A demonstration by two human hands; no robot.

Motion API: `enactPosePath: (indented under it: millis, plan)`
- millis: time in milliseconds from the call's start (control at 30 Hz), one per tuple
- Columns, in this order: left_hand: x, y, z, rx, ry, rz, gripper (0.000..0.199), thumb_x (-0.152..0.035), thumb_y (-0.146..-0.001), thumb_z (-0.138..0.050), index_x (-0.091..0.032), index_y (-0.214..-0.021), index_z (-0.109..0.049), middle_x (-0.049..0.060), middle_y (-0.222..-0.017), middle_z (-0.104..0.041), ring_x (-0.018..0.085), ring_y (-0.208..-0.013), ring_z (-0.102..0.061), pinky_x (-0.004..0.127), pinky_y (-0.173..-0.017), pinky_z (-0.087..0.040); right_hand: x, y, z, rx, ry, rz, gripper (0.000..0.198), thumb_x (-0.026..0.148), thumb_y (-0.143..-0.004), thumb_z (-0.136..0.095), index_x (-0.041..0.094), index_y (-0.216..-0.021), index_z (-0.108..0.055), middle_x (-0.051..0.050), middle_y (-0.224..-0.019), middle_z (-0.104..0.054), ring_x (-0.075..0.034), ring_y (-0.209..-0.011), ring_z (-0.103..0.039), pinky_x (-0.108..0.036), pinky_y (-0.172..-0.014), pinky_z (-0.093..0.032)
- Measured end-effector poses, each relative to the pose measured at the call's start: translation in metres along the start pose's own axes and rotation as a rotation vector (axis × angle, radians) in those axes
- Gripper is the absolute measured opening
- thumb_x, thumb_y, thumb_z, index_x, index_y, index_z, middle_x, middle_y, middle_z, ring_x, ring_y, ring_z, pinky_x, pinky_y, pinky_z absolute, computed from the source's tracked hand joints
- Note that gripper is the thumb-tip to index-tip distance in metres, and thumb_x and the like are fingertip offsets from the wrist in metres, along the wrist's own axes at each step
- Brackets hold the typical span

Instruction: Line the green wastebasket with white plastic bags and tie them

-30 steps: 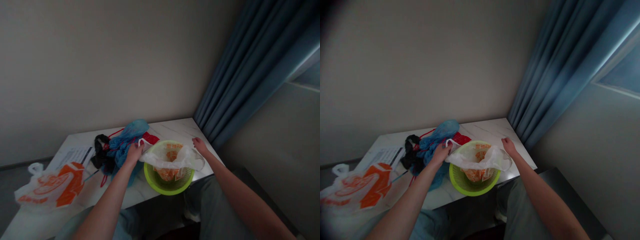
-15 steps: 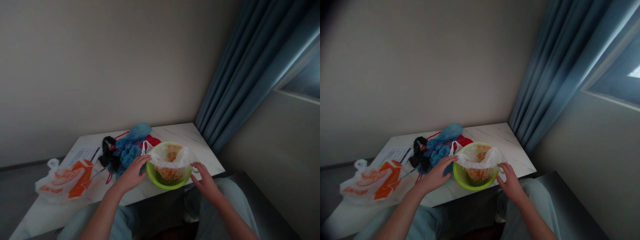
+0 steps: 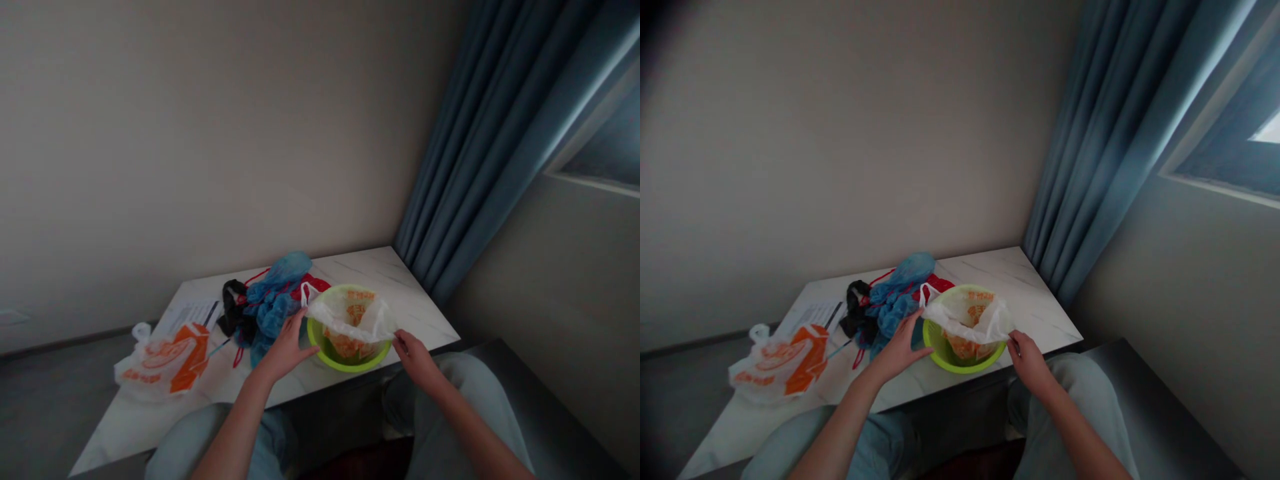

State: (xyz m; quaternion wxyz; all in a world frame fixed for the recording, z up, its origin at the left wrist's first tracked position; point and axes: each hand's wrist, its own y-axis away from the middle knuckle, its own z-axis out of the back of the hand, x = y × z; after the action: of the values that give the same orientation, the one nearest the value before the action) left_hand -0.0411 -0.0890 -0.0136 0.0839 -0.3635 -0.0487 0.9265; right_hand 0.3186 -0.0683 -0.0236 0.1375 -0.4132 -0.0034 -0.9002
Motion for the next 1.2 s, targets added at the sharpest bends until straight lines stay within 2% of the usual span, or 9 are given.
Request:
enactPosePath:
  millis: [133, 233, 367, 567, 700, 833, 933, 1033, 1200]
  plan:
    - [0.003, -0.01, -0.004, -0.031, -0.012, -0.003, 0.088, -0.043, -0.073, -0.077, -0.025, -0.147, -0.033, 0.015, -0.149, -0.044, 0.032, -0.141, -0.039, 0.052, -0.118, -0.029, 0.001, -0.002, 0.0, 0.059, -0.199, -0.095, 0.027, 0.036, -0.088, -0.041, 0.021, -0.078, -0.061, -0.005, -0.078, -0.066, -0.022, -0.077, -0.06, -0.032, -0.071, -0.047]
    - [-0.002, -0.016, -0.006, -0.022, 0.012, 0.046, 0.078, -0.042, -0.076, -0.073, -0.021, -0.142, -0.037, 0.017, -0.146, -0.047, 0.032, -0.137, -0.044, 0.051, -0.115, -0.033, 0.005, -0.005, 0.003, 0.079, -0.232, -0.122, 0.026, 0.036, -0.082, -0.043, 0.02, -0.074, -0.062, -0.005, -0.074, -0.065, -0.022, -0.074, -0.058, -0.031, -0.07, -0.045]
    - [-0.012, -0.021, -0.008, 0.035, 0.056, 0.128, 0.059, -0.037, -0.086, -0.06, -0.016, -0.137, -0.038, 0.018, -0.134, -0.057, 0.029, -0.124, -0.056, 0.045, -0.106, -0.042, 0.008, -0.007, 0.003, 0.117, -0.244, -0.118, 0.029, 0.04, -0.082, -0.046, 0.019, -0.074, -0.065, -0.006, -0.08, -0.068, -0.023, -0.079, -0.059, -0.031, -0.074, -0.045]
    - [-0.016, -0.024, -0.019, 0.028, 0.046, 0.238, 0.042, -0.033, -0.094, -0.047, -0.019, -0.132, -0.04, 0.017, -0.117, -0.067, 0.031, -0.107, -0.066, 0.042, -0.093, -0.047, -0.008, -0.006, -0.001, 0.265, -0.117, -0.296, 0.048, 0.051, -0.085, -0.043, 0.018, -0.053, -0.057, -0.002, -0.05, -0.053, -0.017, -0.055, -0.049, -0.029, -0.061, -0.038]
    - [-0.015, -0.027, -0.03, 0.031, 0.128, 0.314, 0.036, -0.035, -0.096, -0.044, -0.017, -0.127, -0.042, 0.019, -0.118, -0.067, 0.03, -0.108, -0.066, 0.04, -0.091, -0.048, -0.011, -0.007, -0.008, 0.321, -0.105, -0.375, 0.059, 0.062, -0.086, -0.043, 0.017, -0.051, -0.058, -0.004, -0.048, -0.056, -0.015, -0.048, -0.049, -0.028, -0.056, -0.037]
    - [-0.016, -0.034, -0.041, -0.075, 0.144, 0.373, 0.025, -0.03, -0.096, -0.041, -0.015, -0.114, -0.049, 0.019, -0.113, -0.067, 0.029, -0.106, -0.066, 0.039, -0.091, -0.047, -0.002, -0.009, -0.015, 0.39, -0.218, -0.424, 0.061, 0.061, -0.088, -0.042, 0.016, -0.051, -0.06, -0.007, -0.049, -0.061, -0.015, -0.045, -0.053, -0.027, -0.054, -0.041]
    - [-0.016, -0.039, -0.047, -0.179, 0.138, 0.334, 0.018, -0.028, -0.094, -0.043, -0.016, -0.105, -0.052, 0.016, -0.107, -0.067, 0.027, -0.103, -0.065, 0.037, -0.09, -0.047, 0.007, -0.014, -0.014, 0.332, -0.16, -0.461, 0.061, 0.057, -0.09, -0.045, 0.017, -0.046, -0.058, -0.007, -0.045, -0.06, -0.015, -0.044, -0.055, -0.026, -0.056, -0.043]
    - [-0.014, -0.042, -0.05, -0.253, 0.125, 0.358, 0.014, -0.029, -0.093, -0.047, -0.018, -0.096, -0.054, 0.012, -0.097, -0.067, 0.026, -0.094, -0.066, 0.035, -0.083, -0.048, 0.015, -0.021, -0.01, 0.171, 0.027, -0.475, 0.062, 0.057, -0.091, -0.047, 0.019, -0.043, -0.055, -0.007, -0.043, -0.059, -0.015, -0.044, -0.057, -0.026, -0.059, -0.043]
    - [-0.013, -0.041, -0.051, -0.321, 0.064, 0.435, 0.024, -0.041, -0.094, -0.046, -0.02, -0.086, -0.054, 0.008, -0.084, -0.066, 0.025, -0.08, -0.064, 0.033, -0.071, -0.043, 0.027, -0.03, -0.01, -0.091, 0.205, -0.455, 0.058, 0.06, -0.092, -0.049, 0.022, -0.048, -0.052, -0.007, -0.048, -0.062, -0.017, -0.046, -0.057, -0.028, -0.056, -0.038]
